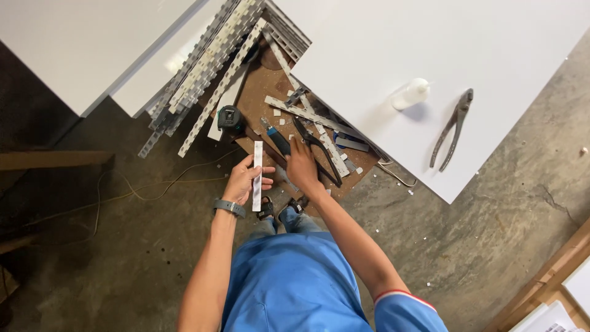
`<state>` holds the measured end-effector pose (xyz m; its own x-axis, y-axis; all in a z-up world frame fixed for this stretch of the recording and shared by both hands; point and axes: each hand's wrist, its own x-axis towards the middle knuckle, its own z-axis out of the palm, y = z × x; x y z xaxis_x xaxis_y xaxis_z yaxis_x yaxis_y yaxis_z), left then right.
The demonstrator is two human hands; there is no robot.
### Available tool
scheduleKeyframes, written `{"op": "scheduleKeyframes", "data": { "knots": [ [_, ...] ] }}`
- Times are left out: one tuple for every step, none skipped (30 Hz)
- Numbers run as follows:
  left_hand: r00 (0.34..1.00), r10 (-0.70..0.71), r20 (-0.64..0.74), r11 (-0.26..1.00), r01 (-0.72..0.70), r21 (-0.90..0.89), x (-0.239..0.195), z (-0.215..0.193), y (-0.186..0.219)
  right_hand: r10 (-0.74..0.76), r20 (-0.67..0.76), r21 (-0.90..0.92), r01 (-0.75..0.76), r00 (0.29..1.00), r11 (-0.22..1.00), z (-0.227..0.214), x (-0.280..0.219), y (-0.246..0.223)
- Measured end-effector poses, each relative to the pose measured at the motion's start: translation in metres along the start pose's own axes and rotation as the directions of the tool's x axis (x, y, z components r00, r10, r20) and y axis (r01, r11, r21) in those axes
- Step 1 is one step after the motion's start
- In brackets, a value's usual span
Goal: The person picks up perforated strips from a cluttered workbench and cuts small pieces from them using pliers, setting cut pieces aside. Later the person handles a plastic bottle and presses a white foam board on the bench.
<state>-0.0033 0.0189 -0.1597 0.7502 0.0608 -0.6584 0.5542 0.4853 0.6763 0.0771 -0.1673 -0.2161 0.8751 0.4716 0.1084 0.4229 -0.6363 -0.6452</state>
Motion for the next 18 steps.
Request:
{"op": "scheduleKeyframes", "data": {
  "knots": [
    [1.000,0.009,-0.002,1.000,-0.009,0.004,0.007,-0.008,-0.012,0.053,0.049,-0.085,-0.049,0.997,0.995,0.005,0.010,-0.010],
    [1.000,0.020,-0.002,1.000,-0.020,0.006,0.013,-0.016,-0.025,0.108,0.092,-0.173,-0.091,0.990,0.981,0.010,0.020,-0.019],
    [1.000,0.018,-0.009,1.000,-0.018,0.000,0.013,-0.019,-0.029,0.104,0.100,-0.173,-0.086,0.989,0.981,0.017,0.023,-0.018],
    [0.998,0.055,-0.020,0.998,-0.056,-0.009,0.013,-0.021,-0.034,0.143,0.096,-0.226,-0.118,0.985,0.967,0.024,0.026,-0.018],
    [0.995,0.092,-0.031,0.996,-0.093,-0.018,0.011,-0.024,-0.039,0.180,0.089,-0.278,-0.149,0.980,0.949,0.030,0.029,-0.018],
    [0.995,0.096,-0.038,0.995,-0.097,-0.024,0.004,-0.020,-0.033,0.172,0.095,-0.278,-0.140,0.980,0.950,0.035,0.026,-0.013],
    [0.994,0.071,-0.078,0.997,-0.070,0.011,-0.003,-0.016,-0.026,0.211,0.059,-0.212,-0.194,0.976,0.958,0.038,0.023,-0.009],
    [0.992,0.046,-0.115,0.998,-0.041,0.048,-0.008,-0.011,-0.017,0.255,0.022,-0.144,-0.249,0.967,0.958,0.040,0.022,-0.003],
    [0.992,0.049,-0.117,0.998,-0.044,0.044,-0.008,-0.014,-0.017,0.250,0.024,-0.146,-0.244,0.968,0.959,0.042,0.019,0.004],
    [0.989,0.039,-0.142,0.997,-0.029,0.073,-0.008,-0.016,-0.020,0.309,0.017,-0.024,-0.308,0.951,0.951,0.043,0.012,0.014],
    [0.986,0.030,-0.166,0.995,-0.013,0.102,-0.007,-0.017,-0.024,0.366,0.017,0.099,-0.366,0.930,0.925,0.044,0.004,0.024],
    [0.987,0.024,-0.161,0.995,-0.008,0.095,-0.003,-0.019,-0.029,0.370,0.019,0.090,-0.370,0.929,0.925,0.029,-0.007,0.014],
    [0.987,-0.003,-0.161,0.994,0.020,0.107,0.001,-0.020,-0.034,0.420,0.046,0.249,-0.417,0.907,0.874,0.014,-0.018,0.005],
    [0.988,-0.031,-0.154,0.991,0.051,0.127,0.008,-0.022,-0.039,0.469,0.075,0.401,-0.457,0.880,0.794,-0.001,-0.029,-0.004],
    [0.989,-0.039,-0.142,0.990,0.058,0.127,0.019,-0.024,-0.050,0.480,0.069,0.394,-0.465,0.875,0.793,-0.015,-0.038,-0.015],
    [0.995,-0.014,-0.098,0.993,0.025,0.111,0.030,-0.025,-0.060,0.342,0.097,0.311,-0.355,0.935,0.882,-0.030,-0.046,-0.027],
    [0.999,0.012,-0.053,0.996,-0.007,0.094,0.041,-0.026,-0.070,0.202,0.142,0.228,-0.230,0.969,0.946,-0.045,-0.054,-0.040],
    [0.999,0.002,-0.040,0.995,0.002,0.097,0.041,-0.022,-0.069,0.217,0.136,0.222,-0.243,0.967,0.944,-0.044,-0.058,-0.041]
  ]
}}
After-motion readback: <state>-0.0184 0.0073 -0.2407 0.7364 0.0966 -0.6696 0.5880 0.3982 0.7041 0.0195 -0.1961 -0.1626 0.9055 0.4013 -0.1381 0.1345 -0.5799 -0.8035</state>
